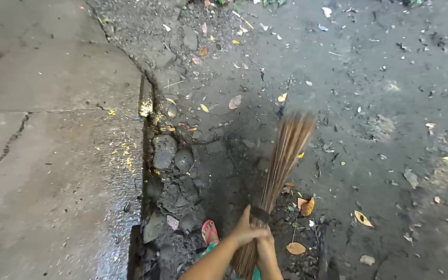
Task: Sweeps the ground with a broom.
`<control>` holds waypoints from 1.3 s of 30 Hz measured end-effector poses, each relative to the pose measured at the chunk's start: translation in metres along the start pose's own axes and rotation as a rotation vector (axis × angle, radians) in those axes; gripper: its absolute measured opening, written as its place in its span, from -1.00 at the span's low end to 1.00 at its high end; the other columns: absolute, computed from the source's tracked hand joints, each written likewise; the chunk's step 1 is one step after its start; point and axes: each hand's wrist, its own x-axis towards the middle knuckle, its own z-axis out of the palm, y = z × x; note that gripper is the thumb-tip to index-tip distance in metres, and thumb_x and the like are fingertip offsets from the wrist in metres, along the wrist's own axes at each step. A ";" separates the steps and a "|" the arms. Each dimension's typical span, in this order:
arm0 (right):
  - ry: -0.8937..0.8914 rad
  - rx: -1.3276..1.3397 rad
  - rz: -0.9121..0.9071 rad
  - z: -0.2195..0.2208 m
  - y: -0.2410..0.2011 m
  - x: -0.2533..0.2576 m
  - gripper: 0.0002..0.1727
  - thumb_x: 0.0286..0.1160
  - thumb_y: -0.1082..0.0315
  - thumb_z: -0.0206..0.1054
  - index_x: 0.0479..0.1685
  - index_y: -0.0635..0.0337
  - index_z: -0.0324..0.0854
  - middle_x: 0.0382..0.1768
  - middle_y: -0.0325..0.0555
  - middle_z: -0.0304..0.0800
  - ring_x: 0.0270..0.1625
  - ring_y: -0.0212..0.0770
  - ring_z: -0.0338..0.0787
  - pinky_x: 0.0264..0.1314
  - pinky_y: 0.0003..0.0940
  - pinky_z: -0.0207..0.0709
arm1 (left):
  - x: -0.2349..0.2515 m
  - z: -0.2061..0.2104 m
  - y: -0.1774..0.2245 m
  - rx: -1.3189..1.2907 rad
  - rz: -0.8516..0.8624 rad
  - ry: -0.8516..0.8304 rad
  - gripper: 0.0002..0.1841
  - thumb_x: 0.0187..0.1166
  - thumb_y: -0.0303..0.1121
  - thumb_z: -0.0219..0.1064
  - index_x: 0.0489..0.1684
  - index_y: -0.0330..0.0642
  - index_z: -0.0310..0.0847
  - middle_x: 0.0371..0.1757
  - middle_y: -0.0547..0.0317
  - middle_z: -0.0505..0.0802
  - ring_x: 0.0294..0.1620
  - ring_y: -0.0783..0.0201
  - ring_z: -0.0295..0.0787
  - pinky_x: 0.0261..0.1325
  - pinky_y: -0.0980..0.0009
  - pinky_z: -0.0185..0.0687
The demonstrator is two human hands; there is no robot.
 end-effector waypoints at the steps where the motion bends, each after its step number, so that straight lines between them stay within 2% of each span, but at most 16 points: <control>1: 0.001 0.005 0.101 0.011 -0.023 -0.023 -0.28 0.50 0.71 0.22 0.71 0.36 0.09 0.35 0.14 0.57 0.20 -0.23 0.67 0.29 -0.32 0.57 | -0.015 -0.004 0.000 0.001 0.018 0.024 0.27 0.17 -0.17 0.65 0.91 -0.27 -0.29 0.72 -0.38 0.36 0.63 -0.16 0.45 0.62 -0.05 0.45; 3: -0.078 0.019 0.111 0.020 -0.020 -0.038 -0.21 0.40 0.76 0.26 0.70 0.36 0.04 0.23 0.13 0.59 0.08 -0.26 0.70 0.17 -0.35 0.61 | -0.043 -0.013 -0.001 -0.036 0.041 0.055 0.23 0.19 -0.22 0.63 0.90 -0.26 -0.28 0.69 -0.35 0.39 0.53 -0.09 0.55 0.51 0.00 0.55; 6: -0.276 -0.001 -0.126 0.023 0.047 -0.006 -0.21 0.28 0.54 0.44 0.56 0.50 0.15 0.15 0.18 0.65 0.06 -0.27 0.74 0.10 -0.39 0.68 | -0.077 -0.028 0.003 -0.189 0.010 0.107 0.30 0.10 -0.35 0.67 0.88 -0.36 -0.35 0.63 -0.42 0.46 0.55 -0.06 0.56 0.60 0.07 0.49; 8: -0.292 -0.166 0.023 0.047 0.021 -0.018 -0.32 0.40 0.56 0.33 0.58 0.45 0.22 0.19 0.14 0.66 0.10 -0.27 0.73 0.18 -0.35 0.65 | -0.085 -0.041 0.005 -0.277 -0.029 0.244 0.26 0.08 -0.28 0.64 0.84 -0.40 -0.28 0.40 -0.39 0.65 0.35 -0.01 0.73 0.45 0.08 0.63; 10: -0.311 -0.331 0.242 0.086 -0.033 -0.035 -0.46 0.60 0.61 0.21 0.59 0.37 0.29 0.25 0.11 0.67 0.16 -0.24 0.69 0.31 -0.28 0.54 | -0.084 -0.060 0.017 -0.360 -0.066 0.385 0.22 0.15 -0.14 0.60 0.83 -0.38 -0.24 0.38 -0.37 0.66 0.33 -0.02 0.73 0.45 0.07 0.64; 13: -0.587 -0.530 0.058 0.126 -0.027 0.023 -0.57 0.71 0.37 0.20 0.46 0.41 0.42 0.15 0.12 0.72 0.11 -0.21 0.72 0.24 -0.25 0.61 | -0.056 -0.097 0.049 -0.477 -0.093 0.578 -0.02 0.45 -0.15 0.45 0.79 -0.39 -0.12 0.34 -0.32 0.69 0.28 0.01 0.74 0.38 0.10 0.67; 17: -0.605 -0.897 -0.053 0.192 -0.080 0.118 -0.60 0.69 0.28 0.30 0.29 0.45 0.64 0.27 0.29 0.73 0.36 0.07 0.68 0.52 0.01 0.42 | 0.029 -0.150 0.106 -0.485 -0.204 0.675 -0.16 0.56 -0.19 0.44 0.75 -0.42 0.07 0.46 -0.37 0.64 0.48 -0.13 0.62 0.54 -0.05 0.54; 19: -0.548 -0.899 -0.101 0.204 -0.118 0.131 -0.56 0.62 0.34 0.37 0.38 0.44 0.59 0.36 0.29 0.69 0.44 0.03 0.63 0.59 -0.07 0.36 | 0.056 -0.160 0.131 -0.468 -0.195 0.633 -0.18 0.50 -0.21 0.46 0.73 -0.37 0.14 0.42 -0.34 0.67 0.42 -0.10 0.65 0.48 -0.04 0.57; 23: -0.474 -0.549 -0.233 0.189 -0.117 0.116 -0.20 0.31 0.45 0.52 0.62 0.52 0.30 0.33 0.32 0.68 0.30 -0.08 0.73 0.43 -0.22 0.57 | 0.037 -0.149 0.146 -0.467 -0.044 0.511 0.16 0.21 -0.22 0.50 0.88 -0.29 -0.27 0.53 -0.30 0.58 0.47 0.00 0.63 0.50 0.08 0.59; 26: -0.505 -0.421 -0.142 0.186 -0.114 0.092 -0.03 0.19 0.53 0.52 0.72 0.51 0.09 0.28 0.34 0.65 0.15 -0.14 0.76 0.25 -0.28 0.65 | 0.009 -0.139 0.152 -0.555 -0.025 0.540 0.33 0.06 -0.05 0.61 0.87 -0.32 -0.34 0.48 -0.28 0.61 0.40 0.07 0.68 0.45 0.14 0.62; 29: -0.628 -0.604 0.004 0.215 -0.152 0.086 -0.18 0.40 0.55 0.44 0.70 0.48 0.12 0.37 0.33 0.60 0.28 -0.10 0.71 0.37 -0.25 0.59 | 0.022 -0.152 0.157 -0.683 -0.093 0.663 0.14 0.26 -0.18 0.48 0.86 -0.29 -0.30 0.46 -0.30 0.61 0.38 0.03 0.68 0.42 0.10 0.63; 31: -0.678 -0.762 -0.071 0.248 -0.159 0.121 -0.38 0.51 0.48 0.41 0.56 0.52 0.36 0.34 0.34 0.66 0.34 -0.03 0.69 0.48 -0.19 0.51 | 0.058 -0.185 0.158 -0.704 -0.191 0.709 0.04 0.43 -0.20 0.45 0.88 -0.26 -0.23 0.52 -0.33 0.59 0.48 -0.09 0.61 0.48 -0.04 0.58; 34: -0.550 -0.777 -0.109 0.289 -0.164 0.165 -0.43 0.54 0.46 0.43 0.51 0.51 0.44 0.40 0.33 0.64 0.43 0.02 0.66 0.55 -0.16 0.44 | 0.100 -0.228 0.188 -0.643 -0.273 0.680 -0.37 0.60 -0.26 0.36 0.62 -0.36 0.30 0.23 -0.27 0.75 0.21 -0.04 0.71 0.29 0.00 0.61; 35: -0.504 -0.718 -0.084 0.291 -0.164 0.166 -0.40 0.52 0.48 0.43 0.55 0.50 0.40 0.42 0.31 0.62 0.43 -0.02 0.64 0.55 -0.19 0.44 | 0.100 -0.233 0.192 -0.607 -0.270 0.634 -0.30 0.55 -0.29 0.39 0.68 -0.32 0.23 0.29 -0.29 0.72 0.26 -0.04 0.70 0.33 0.00 0.60; 37: -0.451 -0.605 -0.115 0.278 -0.150 0.159 -0.33 0.43 0.49 0.49 0.56 0.52 0.38 0.35 0.32 0.67 0.33 -0.05 0.71 0.45 -0.20 0.54 | 0.087 -0.228 0.181 -0.555 -0.189 0.523 0.11 0.35 -0.30 0.45 0.91 -0.22 -0.33 0.60 -0.34 0.51 0.54 -0.09 0.54 0.55 -0.02 0.49; 39: -0.462 -0.499 -0.248 0.251 -0.123 0.142 -0.23 0.23 0.50 0.54 0.51 0.62 0.35 0.21 0.37 0.71 0.16 -0.09 0.77 0.29 -0.25 0.65 | 0.060 -0.204 0.163 -0.578 -0.064 0.496 0.24 0.10 -0.29 0.50 0.89 -0.26 -0.36 0.54 -0.27 0.56 0.47 0.02 0.61 0.49 0.07 0.58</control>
